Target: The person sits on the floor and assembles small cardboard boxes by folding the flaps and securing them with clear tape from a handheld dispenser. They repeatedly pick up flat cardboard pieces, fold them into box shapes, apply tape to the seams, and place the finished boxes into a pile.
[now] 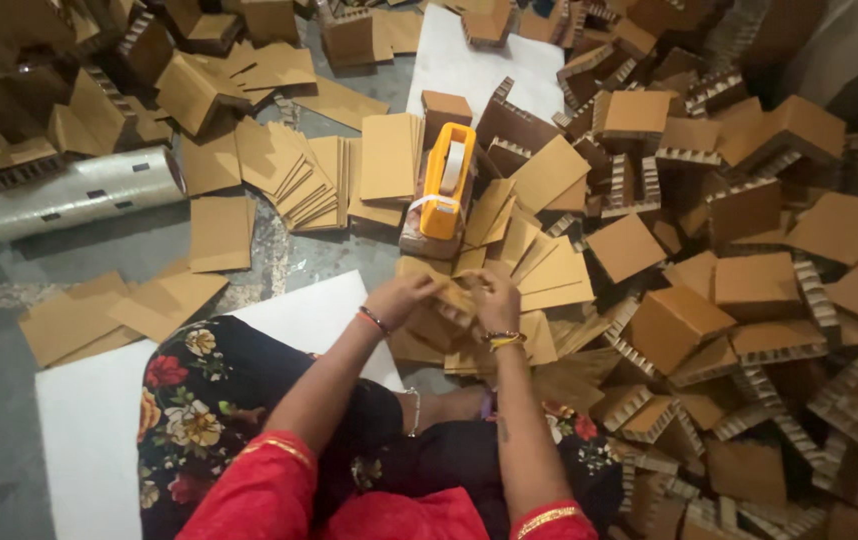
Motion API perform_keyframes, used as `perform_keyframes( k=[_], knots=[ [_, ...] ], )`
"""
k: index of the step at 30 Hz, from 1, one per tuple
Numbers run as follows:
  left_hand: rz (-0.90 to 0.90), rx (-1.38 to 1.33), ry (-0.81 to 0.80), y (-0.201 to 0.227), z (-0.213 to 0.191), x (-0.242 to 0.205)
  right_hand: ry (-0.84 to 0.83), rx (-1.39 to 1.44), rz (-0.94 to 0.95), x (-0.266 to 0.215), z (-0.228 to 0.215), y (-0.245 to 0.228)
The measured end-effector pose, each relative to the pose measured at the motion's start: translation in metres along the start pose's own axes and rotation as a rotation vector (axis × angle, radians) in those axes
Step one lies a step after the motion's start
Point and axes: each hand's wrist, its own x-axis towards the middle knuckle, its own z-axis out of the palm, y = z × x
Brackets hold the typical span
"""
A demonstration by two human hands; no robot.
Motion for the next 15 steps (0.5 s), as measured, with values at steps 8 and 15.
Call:
perform_keyframes(
  k=[8, 15],
  knots=[
    [-0.038, -0.056, 0.280, 0.001, -0.062, 0.030, 0.140, -0.355, -0.425, 0.001, 0.038, 0.009],
    [-0.240, -0.365, 0.313, -0.059, 0.040, 0.040, 0.079, -0.081, -0.105, 0.033, 0.076, 0.104]
  ],
)
